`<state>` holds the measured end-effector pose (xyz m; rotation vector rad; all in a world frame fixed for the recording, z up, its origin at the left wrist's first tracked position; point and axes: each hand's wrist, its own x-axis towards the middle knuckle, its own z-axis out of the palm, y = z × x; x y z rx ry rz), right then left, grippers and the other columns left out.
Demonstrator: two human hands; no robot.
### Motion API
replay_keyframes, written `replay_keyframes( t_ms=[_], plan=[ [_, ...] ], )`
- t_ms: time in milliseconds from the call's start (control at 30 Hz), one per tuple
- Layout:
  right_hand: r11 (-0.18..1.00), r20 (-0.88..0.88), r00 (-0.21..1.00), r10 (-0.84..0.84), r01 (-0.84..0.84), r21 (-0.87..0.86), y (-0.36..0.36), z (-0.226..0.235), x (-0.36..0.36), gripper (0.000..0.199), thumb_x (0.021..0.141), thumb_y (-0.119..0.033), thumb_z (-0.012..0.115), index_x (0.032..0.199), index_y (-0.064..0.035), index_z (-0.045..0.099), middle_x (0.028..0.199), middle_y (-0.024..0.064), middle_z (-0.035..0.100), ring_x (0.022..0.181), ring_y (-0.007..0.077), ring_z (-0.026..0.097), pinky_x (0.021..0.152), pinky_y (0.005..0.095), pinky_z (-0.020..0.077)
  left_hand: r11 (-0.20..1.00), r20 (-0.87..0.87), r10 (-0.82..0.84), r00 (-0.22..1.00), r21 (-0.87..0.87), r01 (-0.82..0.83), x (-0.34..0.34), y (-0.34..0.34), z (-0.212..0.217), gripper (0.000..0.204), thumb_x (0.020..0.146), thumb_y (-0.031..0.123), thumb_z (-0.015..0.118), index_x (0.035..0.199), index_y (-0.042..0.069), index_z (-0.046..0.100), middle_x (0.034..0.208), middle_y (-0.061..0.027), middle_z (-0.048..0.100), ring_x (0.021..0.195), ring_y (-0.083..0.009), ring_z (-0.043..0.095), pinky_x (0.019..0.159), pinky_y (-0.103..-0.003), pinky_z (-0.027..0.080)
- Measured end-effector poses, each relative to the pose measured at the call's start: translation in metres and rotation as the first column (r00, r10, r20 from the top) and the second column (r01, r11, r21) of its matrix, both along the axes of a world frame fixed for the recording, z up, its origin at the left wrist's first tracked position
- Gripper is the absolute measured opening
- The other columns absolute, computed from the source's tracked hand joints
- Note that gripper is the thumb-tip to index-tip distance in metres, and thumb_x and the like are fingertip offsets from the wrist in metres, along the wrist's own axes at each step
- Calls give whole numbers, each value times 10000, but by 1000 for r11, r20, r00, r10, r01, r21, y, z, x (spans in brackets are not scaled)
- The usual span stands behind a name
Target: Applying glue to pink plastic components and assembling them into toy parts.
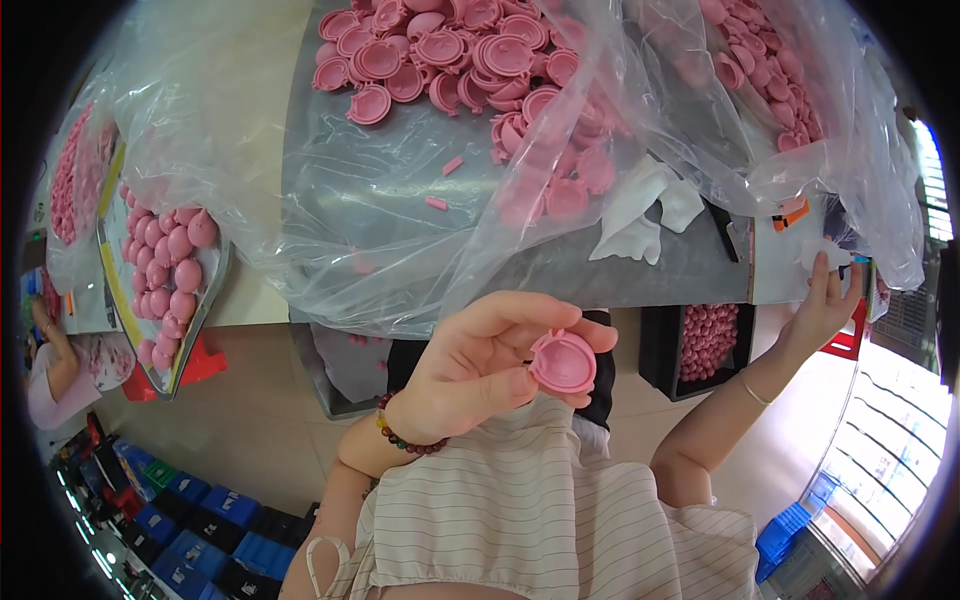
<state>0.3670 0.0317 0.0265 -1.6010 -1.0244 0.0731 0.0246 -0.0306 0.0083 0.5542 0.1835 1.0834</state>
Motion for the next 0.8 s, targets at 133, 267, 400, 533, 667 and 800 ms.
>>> replay_keyframes(
  t_ms=[133, 267, 400, 533, 667, 800],
  plan=[
    [996, -1, 1000, 25, -25, -85, 6, -3, 10, 573, 725, -62, 648, 1184, 69, 331, 968, 218, 569, 893, 188, 545, 780, 266, 423, 1000, 20, -10, 1000, -25, 10, -1, -1, -1, 387, 788, 100, 573, 1131, 71, 396, 1087, -236, 468, 840, -264, 562, 697, -389, 506],
    [985, 148, 980, -136, 118, 122, 9, -1, -10, 597, 687, -95, 688, 1172, 23, 360, 1055, 193, 520, 959, 205, 492, 761, 264, 427, 996, -56, 78, 995, 50, -75, -2, -4, 4, 423, 730, 30, 615, 1107, -19, 431, 1105, -191, 469, 1001, -232, 500, 842, -346, 428],
    [961, 449, 881, -148, 21, 277, 17, 25, -26, 394, 688, -105, 682, 1019, 0, 496, 923, 95, 565, 874, 174, 492, 677, 246, 419, 963, -235, 208, 950, 220, -157, 1, -1, 6, 421, 665, -51, 643, 1050, -38, 473, 1063, -165, 466, 1008, -229, 487, 841, -324, 423],
    [987, 723, 675, 144, -152, -54, 64, 42, -52, 208, 709, -157, 638, 868, -35, 584, 858, 55, 596, 819, 178, 527, 635, 282, 415, 947, -312, 258, 914, 270, -175, 1, -6, 8, 402, 655, -68, 640, 1027, -42, 490, 1072, -169, 467, 960, -216, 503, 823, -305, 428],
    [869, 816, 438, 376, 140, -475, 101, 49, -35, 253, 717, -236, 585, 899, -59, 587, 868, 93, 600, 746, 244, 567, 671, 335, 426, 945, -313, 236, 920, 296, -142, 2, -8, 15, 399, 656, -65, 644, 1025, -40, 493, 1069, -170, 472, 954, -214, 506, 820, -303, 428],
    [815, 822, 431, 372, 273, -512, 107, 36, -19, 261, 729, -246, 571, 902, -51, 590, 827, 113, 602, 748, 235, 581, 694, 338, 430, 951, -314, 245, 917, 262, -164, 2, -13, 14, 393, 658, -58, 649, 1019, -39, 497, 1060, -168, 479, 966, -217, 504, 826, -304, 423]
  ],
)
